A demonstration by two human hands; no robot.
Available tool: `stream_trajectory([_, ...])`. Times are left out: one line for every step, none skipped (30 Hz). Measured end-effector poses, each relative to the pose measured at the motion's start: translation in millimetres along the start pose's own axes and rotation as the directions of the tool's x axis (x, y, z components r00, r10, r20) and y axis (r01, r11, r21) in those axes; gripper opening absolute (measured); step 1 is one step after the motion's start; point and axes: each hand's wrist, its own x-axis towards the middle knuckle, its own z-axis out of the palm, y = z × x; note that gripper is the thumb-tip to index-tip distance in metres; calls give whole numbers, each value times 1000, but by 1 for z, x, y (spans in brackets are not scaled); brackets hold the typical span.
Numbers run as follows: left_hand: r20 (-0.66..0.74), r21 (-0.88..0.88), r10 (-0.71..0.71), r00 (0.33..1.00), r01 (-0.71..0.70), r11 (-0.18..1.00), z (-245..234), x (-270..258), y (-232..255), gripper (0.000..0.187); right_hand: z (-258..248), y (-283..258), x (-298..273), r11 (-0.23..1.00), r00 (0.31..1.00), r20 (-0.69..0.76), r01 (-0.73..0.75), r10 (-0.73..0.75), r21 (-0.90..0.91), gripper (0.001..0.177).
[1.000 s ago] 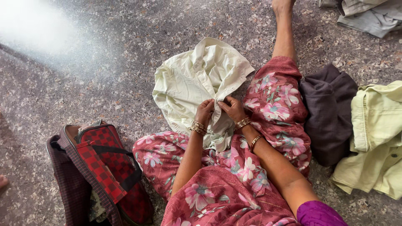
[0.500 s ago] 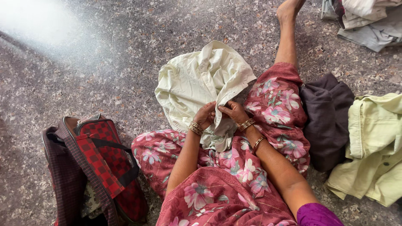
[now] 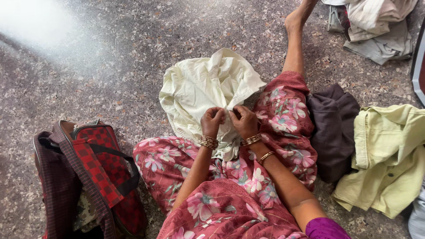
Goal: The person sits on the floor and folds a light-colored shirt by smoothing it out and bringing the sleeves inward.
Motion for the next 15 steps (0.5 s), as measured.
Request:
stream_trajectory([-15,38,37,999,-37,999,1,-4,1,17,3,-2,-1,1000,1000,-5,5,-5,-2,23])
stream_trajectory([-19,36,38,999,-37,999,1,-8,3,17,5,-2,-3,1000,1000,-11,11,-11,-3,23])
stream_trajectory([-23,93,41,999,-39,995,0,-12,4,18,7,-2,-4,1000,1000,-6,15,-15,-2,23])
stream_trajectory([-27,150,44,999,-40,988,0,-13,5,19,9,-1,-4,1000,1000,-11,-18,18,23,23])
stream_trajectory([-32,148,42,999,-37,988,0,-16,4,19,10,-1,-7,997,998,-14,-55,56,48,23])
stream_trajectory([-22,147,67,998,-63,987,0,-16,3,18,10,0,-8,997,998,-8,-55,56,48,23])
stream_trajectory([-12,147,89,996,-87,985,0,-18,0,18,10,1,-10,995,997,11,-71,70,74,21])
stream_trajectory([-17,146,85,996,-82,986,-1,-18,-2,18,10,2,-11,991,996,31,-87,84,100,19])
stream_trajectory([-11,110,84,996,-82,991,-1,-19,-5,17,11,3,-12,991,996,37,-90,87,100,19])
stream_trajectory([-5,74,83,997,-82,994,-2,-20,-8,17,11,5,-13,987,994,50,-99,94,126,19])
stream_trajectory([-7,73,82,997,-81,994,-3,-19,-10,17,11,8,-13,983,993,61,-106,98,152,19])
stream_trajectory([-6,67,69,998,-69,995,-3,-19,-12,17,12,11,-13,983,993,64,-107,98,152,19])
stream_trajectory([-4,61,57,998,-56,997,-3,-19,-14,17,14,15,-15,983,993,62,-108,100,145,20])
stream_trajectory([-7,61,55,998,-55,997,-2,-19,-15,17,16,20,-16,984,993,60,-110,102,138,21])
stream_trajectory([-11,75,59,998,-58,995,-2,-19,-17,18,18,25,-18,984,993,61,-111,104,139,21])
